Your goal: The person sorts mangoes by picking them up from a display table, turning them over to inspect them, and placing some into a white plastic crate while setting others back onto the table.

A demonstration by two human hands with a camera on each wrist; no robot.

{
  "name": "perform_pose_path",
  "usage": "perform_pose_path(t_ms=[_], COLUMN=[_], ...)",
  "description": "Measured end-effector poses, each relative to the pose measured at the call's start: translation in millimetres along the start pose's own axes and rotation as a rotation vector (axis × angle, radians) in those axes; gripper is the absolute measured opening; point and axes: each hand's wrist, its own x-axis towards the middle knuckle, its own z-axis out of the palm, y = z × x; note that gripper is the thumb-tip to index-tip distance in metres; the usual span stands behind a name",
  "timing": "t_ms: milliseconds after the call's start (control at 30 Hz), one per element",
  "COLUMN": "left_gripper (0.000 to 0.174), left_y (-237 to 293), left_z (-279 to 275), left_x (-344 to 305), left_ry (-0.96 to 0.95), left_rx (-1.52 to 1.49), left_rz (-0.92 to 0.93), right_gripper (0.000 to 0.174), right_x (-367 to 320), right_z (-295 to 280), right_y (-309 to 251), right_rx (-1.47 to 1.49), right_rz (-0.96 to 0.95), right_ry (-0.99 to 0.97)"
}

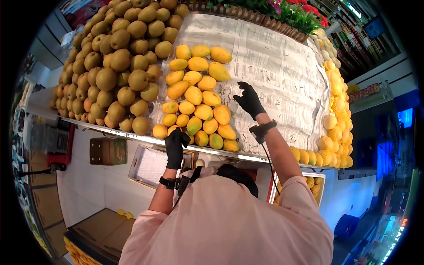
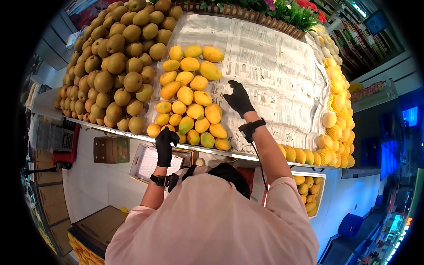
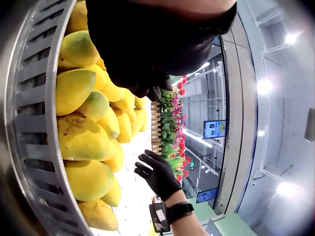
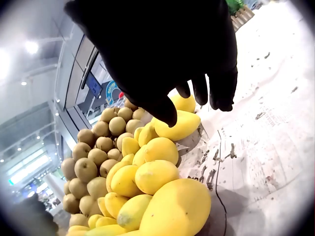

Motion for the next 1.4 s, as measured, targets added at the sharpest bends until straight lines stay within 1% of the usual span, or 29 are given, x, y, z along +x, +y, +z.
perform_pose_path(t_ms=[33,100,133,167,233,267,300,367,467,533,633,733,833,933,967,1067,1167,1267,1367,1400], left_gripper=[0.044,0.045,0.045,0.045,0.046,0.046,0.045,0.045,0.044,0.043,0.042,0.04,0.042,0.042,0.042,0.04,0.039,0.039,0.038,0.038], left_y=[-1,-1,-1,-1,4,4,3,1,-5,-9,-12,-7,-3,0,1,5,5,7,9,13], left_z=[-1,-4,-5,-6,-8,-10,-12,-16,-24,-27,-29,-25,-20,-17,-16,-13,-12,-11,-10,-8], left_x=[0,-2,-3,-5,-8,-10,-12,-16,-19,-20,-22,-21,-19,-16,-15,-15,-14,-14,-15,-16], left_ry=[0.005,0.016,0.05,0.084,0.126,0.149,0.172,0.21,0.198,0.206,0.21,0.222,0.237,0.244,0.242,0.236,0.218,0.199,0.197,0.202], left_rx=[0.024,0.045,0.035,0.023,0.02,0.037,0.054,0.079,0.061,0.041,0.035,0.032,0.066,0.051,0.038,0.006,-0.012,-0.024,-0.064,-0.06], left_rz=[0.018,0.045,0.017,-0.01,-0.054,-0.042,-0.031,-0.023,0.028,0.003,-0.014,-0.037,-0.037,-0.049,-0.053,-0.061,-0.075,-0.074,-0.078,-0.086], right_gripper=[0.061,0.061,0.062,0.063,0.063,0.063,0.065,0.066,0.067,0.067,0.066,0.063,0.066,0.061,0.058,0.062,0.063,0.06,0.055,0.053], right_x=[13,32,41,48,65,71,73,82,93,99,102,102,111,113,117,114,109,116,111,109], right_z=[8,14,18,22,28,31,31,38,47,50,54,59,63,64,63,55,47,43,31,30], right_y=[5,6,0,-5,-16,-21,-30,-31,-36,-37,-35,-26,-15,-11,-9,-9,-6,8,0,2], right_rx=[-0.089,-0.147,-0.175,-0.185,-0.252,-0.285,-0.303,-0.358,-0.452,-0.49,-0.46,-0.423,-0.383,-0.298,-0.258,-0.125,-0.009,0.025,0.495,0.623], right_rz=[-0.088,-0.074,-0.069,-0.119,-0.175,-0.2,-0.199,-0.173,-0.144,-0.127,-0.118,-0.172,-0.171,-0.107,-0.06,-0.094,-0.193,0.03,0.418,0.453], right_ry=[0.045,0.041,0.039,0.062,0.044,0.034,0.041,-0.009,-0.068,-0.084,-0.063,-0.002,-0.052,-0.062,-0.109,-0.113,-0.075,-0.187,-0.302,-0.305])
